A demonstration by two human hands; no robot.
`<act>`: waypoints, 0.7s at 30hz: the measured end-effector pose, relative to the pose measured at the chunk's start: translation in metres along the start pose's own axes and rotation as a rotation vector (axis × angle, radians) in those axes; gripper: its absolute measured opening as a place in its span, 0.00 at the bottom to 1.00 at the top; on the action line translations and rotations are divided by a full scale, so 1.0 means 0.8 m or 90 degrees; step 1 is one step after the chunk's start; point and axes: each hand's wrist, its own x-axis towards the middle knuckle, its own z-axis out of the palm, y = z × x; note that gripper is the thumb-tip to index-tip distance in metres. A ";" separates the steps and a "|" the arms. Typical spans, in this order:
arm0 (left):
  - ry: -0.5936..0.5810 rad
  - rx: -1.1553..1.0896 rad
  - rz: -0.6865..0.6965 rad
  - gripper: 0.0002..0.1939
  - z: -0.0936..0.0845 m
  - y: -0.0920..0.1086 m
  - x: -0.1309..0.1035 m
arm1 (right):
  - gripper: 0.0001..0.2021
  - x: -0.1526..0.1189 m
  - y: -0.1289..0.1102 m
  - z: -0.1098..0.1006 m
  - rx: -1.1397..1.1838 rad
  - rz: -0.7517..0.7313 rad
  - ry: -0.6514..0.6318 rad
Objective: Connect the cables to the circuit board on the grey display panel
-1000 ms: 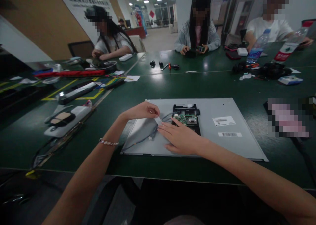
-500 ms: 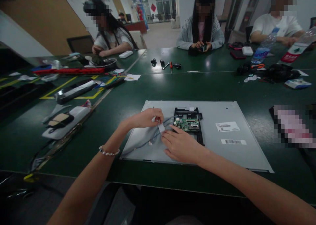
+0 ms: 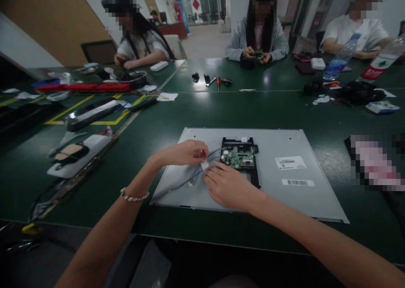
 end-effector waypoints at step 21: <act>-0.018 0.125 -0.108 0.17 0.020 0.023 -0.003 | 0.31 -0.039 -0.040 -0.018 0.054 0.062 -0.093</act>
